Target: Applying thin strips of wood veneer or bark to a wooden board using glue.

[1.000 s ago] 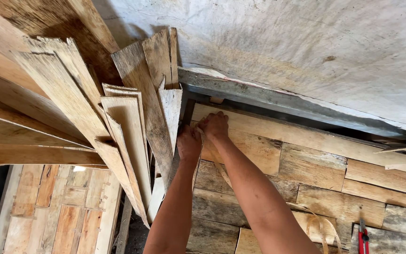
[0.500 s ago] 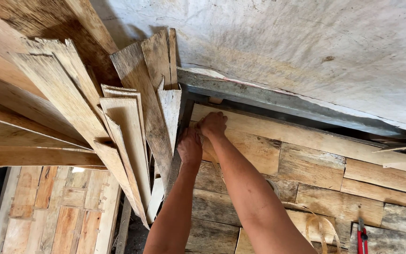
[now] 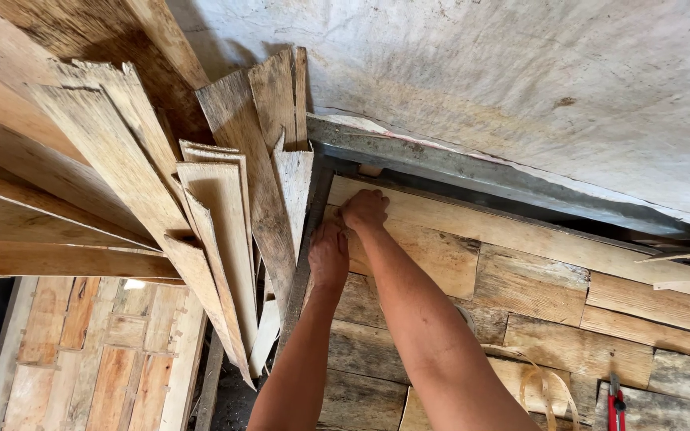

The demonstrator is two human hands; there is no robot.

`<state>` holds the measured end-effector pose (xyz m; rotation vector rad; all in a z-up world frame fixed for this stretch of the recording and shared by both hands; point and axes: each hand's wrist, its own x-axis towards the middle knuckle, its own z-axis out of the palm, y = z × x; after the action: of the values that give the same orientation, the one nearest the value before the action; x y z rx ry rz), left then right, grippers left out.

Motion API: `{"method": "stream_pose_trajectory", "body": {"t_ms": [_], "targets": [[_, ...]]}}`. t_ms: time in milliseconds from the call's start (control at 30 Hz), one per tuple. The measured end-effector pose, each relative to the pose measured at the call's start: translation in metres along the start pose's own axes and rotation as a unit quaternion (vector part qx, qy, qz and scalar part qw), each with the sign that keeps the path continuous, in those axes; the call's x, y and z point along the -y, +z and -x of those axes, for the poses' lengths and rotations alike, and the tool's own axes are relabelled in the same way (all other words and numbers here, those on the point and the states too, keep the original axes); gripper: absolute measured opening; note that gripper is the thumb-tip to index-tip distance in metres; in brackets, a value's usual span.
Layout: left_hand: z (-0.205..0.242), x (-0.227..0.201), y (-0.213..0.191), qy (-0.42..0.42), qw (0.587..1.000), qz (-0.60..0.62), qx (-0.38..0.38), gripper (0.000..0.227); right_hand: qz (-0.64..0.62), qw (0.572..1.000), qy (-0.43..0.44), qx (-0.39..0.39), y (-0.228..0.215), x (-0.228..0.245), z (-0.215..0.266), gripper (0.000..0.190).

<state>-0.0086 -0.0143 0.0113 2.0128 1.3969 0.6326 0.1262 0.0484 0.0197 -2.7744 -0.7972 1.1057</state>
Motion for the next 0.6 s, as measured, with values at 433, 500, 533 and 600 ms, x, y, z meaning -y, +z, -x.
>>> {"method": "stream_pose_trajectory", "body": {"t_ms": [433,500,533,600], "targets": [[0.01,0.008,0.0,0.021,0.999,0.045,-0.004,0.015,0.15,0.979,-0.126,0.052,-0.01,-0.01,0.0,0.07],[0.009,0.006,-0.003,0.001,0.999,0.03,0.023,0.017,0.11,0.991,-0.078,0.027,-0.032,0.004,0.032,0.082],[0.005,0.004,-0.002,0.002,0.999,0.031,0.022,0.017,0.109,0.991,-0.078,0.026,-0.034,0.006,0.031,0.082],[0.007,0.002,-0.005,0.003,0.999,0.004,0.04,0.018,0.053,0.997,-0.062,-0.001,-0.032,0.007,0.034,0.082]]}}
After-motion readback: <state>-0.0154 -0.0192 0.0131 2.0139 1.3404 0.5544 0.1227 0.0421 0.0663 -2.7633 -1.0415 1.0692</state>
